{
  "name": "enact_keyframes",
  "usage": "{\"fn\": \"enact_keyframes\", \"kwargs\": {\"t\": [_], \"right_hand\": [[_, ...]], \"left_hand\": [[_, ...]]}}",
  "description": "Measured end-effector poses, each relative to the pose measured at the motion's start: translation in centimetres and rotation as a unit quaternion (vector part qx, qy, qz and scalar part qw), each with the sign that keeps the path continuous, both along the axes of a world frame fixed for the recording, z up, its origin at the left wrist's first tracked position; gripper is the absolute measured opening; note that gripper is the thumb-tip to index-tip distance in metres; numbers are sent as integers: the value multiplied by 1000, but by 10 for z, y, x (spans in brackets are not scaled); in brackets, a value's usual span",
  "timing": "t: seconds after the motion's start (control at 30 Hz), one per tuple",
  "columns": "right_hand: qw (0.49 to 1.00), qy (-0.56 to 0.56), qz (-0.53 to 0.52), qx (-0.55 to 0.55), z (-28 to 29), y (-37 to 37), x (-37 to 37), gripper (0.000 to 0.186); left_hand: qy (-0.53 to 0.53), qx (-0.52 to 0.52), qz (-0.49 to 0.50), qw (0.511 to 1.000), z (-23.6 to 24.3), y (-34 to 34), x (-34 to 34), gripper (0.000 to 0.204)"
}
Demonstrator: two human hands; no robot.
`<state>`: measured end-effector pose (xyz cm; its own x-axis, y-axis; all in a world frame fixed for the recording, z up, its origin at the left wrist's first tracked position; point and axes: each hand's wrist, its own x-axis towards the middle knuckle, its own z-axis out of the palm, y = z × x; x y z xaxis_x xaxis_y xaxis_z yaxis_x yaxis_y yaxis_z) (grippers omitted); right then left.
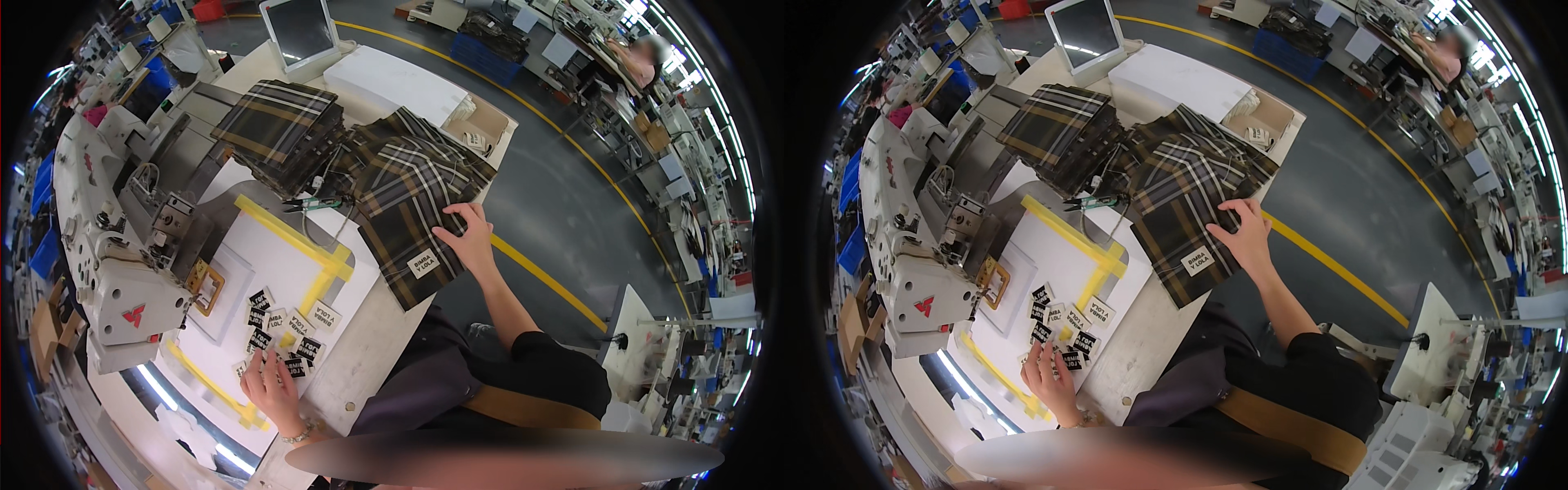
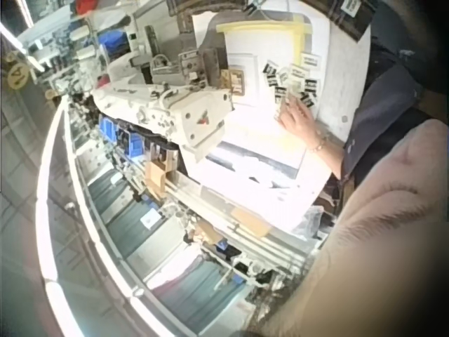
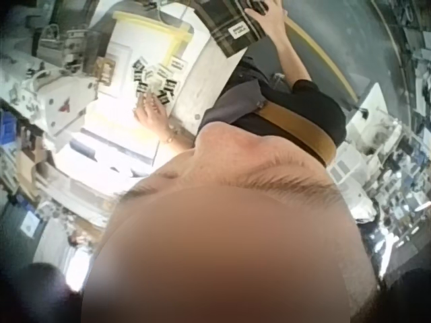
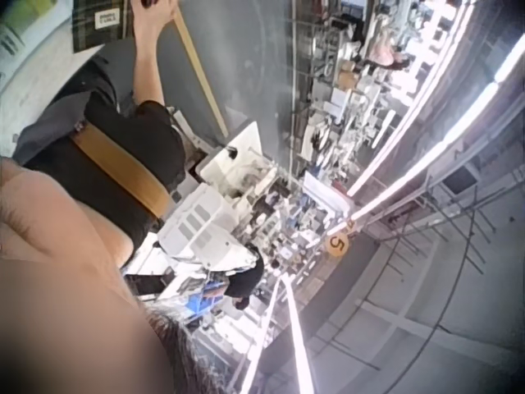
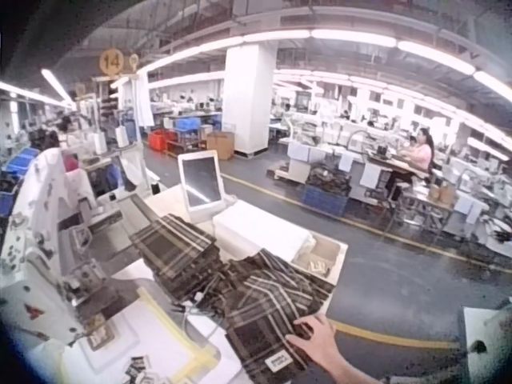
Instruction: The recorder is sewing labels onto pieces of plaid fabric using an industrial sewing machine.
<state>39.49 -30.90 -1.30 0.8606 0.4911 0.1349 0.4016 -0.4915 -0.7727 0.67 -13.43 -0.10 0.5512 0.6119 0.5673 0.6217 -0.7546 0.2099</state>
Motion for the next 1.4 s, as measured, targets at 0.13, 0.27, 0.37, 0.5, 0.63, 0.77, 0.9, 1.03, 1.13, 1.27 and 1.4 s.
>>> {"fn": "enact_keyframes", "kwargs": {"t": [0.13,0.27,0.37,0.5,0.63,0.77,0.9,1.03,1.13,1.27,1.4], "right_hand": [[999,46,-20,5,-8,-4,5,44],[999,-4,-11,-40,6,8,-11,43],[996,-51,5,-76,4,13,-15,36],[995,-92,20,-13,14,13,-12,21],[995,-98,26,-4,17,13,-7,18],[995,-87,40,36,27,17,0,14],[989,-45,84,111,32,22,0,11],[980,-92,124,125,62,29,10,10],[977,-47,131,164,94,38,28,8],[973,-42,135,184,111,54,76,9],[982,-48,171,66,101,68,113,28]], "left_hand": [[-4,2,-8,1000,-2,2,1,27],[-9,0,-10,1000,-4,1,1,27],[-12,-10,-15,1000,0,0,2,27],[-20,-15,-11,1000,-3,1,1,27],[-25,-9,-10,1000,-2,1,1,27],[-24,-23,-12,999,1,2,4,26],[-28,-20,-14,999,-4,4,3,27],[-27,-22,-11,999,-3,3,3,26],[-28,-24,-8,999,-5,3,0,26],[-29,-16,-7,999,-3,3,1,25],[-33,-11,-7,999,-1,2,0,24]]}}
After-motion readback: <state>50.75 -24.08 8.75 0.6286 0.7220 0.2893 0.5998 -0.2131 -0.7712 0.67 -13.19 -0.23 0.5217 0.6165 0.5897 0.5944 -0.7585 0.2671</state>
